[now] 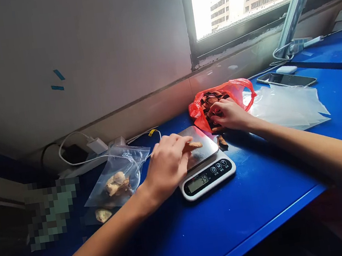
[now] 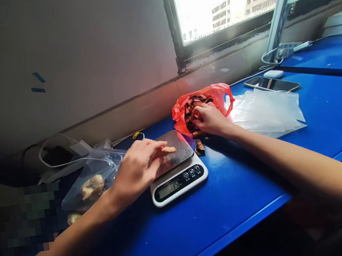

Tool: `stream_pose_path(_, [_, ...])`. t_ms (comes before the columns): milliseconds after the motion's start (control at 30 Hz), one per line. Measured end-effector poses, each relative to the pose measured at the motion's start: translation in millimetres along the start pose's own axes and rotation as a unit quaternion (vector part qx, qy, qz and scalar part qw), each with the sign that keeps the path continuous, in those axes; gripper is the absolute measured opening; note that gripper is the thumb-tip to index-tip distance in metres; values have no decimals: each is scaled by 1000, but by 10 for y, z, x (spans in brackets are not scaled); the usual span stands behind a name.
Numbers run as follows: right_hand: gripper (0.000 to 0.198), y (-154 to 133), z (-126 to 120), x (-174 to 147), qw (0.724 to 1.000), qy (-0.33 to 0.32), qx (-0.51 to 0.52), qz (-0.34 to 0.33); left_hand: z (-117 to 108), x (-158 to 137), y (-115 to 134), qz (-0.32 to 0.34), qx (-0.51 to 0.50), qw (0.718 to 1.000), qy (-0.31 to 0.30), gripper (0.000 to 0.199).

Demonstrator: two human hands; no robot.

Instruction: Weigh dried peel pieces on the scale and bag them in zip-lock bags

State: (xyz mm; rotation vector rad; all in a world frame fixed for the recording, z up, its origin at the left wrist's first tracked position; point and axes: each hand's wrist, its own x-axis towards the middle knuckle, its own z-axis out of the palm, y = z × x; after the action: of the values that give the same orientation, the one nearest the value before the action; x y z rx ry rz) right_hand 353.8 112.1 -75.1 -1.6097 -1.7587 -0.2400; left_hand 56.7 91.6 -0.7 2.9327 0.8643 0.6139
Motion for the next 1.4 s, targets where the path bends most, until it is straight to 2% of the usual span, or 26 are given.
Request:
stream_pose_path(100, [11,-20,-6,-5,1000,2,9,6,9,36,-98,-33,8,999,38,22])
stream_pose_path(233, [12,-41,-22,0,1000,1,7,11,72,57,-225,-29,-30,999,33,22])
stream_pose_path(400, [14,-66,-46,3,1000,-6,-4,16,40,-110,-103,28,-76,997,8,19])
stream_pose_path(567, [15,-43,-43,22,999,-29,-20,12,-77,-326,-58,50,-57,996,54,31])
stream_pose_path(700, [15,-8,-8,32,998,-52,-38,7,-187,-623,-221,-12,-38,997,60,30])
stream_pose_path(800, [15,4,-6,32,998,-49,-44,9,-202,-864,-353,-81,-17,996,39,29])
stream_pose_path(900, [16,5,-53,49,999,-28,-42,13,-119,-965,-439,-86,-7,996,14,32])
stream_pose_path(1033, [19,-13,-184,92,999,15,-31,25,6,-918,-479,-72,-13,997,-28,34])
stream_pose_path(1233, [20,-190,-398,54,986,139,27,84,-1,-894,-492,-68,-18,996,-63,33])
stream_pose_path(1400, [14,-478,-481,-28,983,161,72,44,-3,-898,-501,-68,-25,995,-74,34])
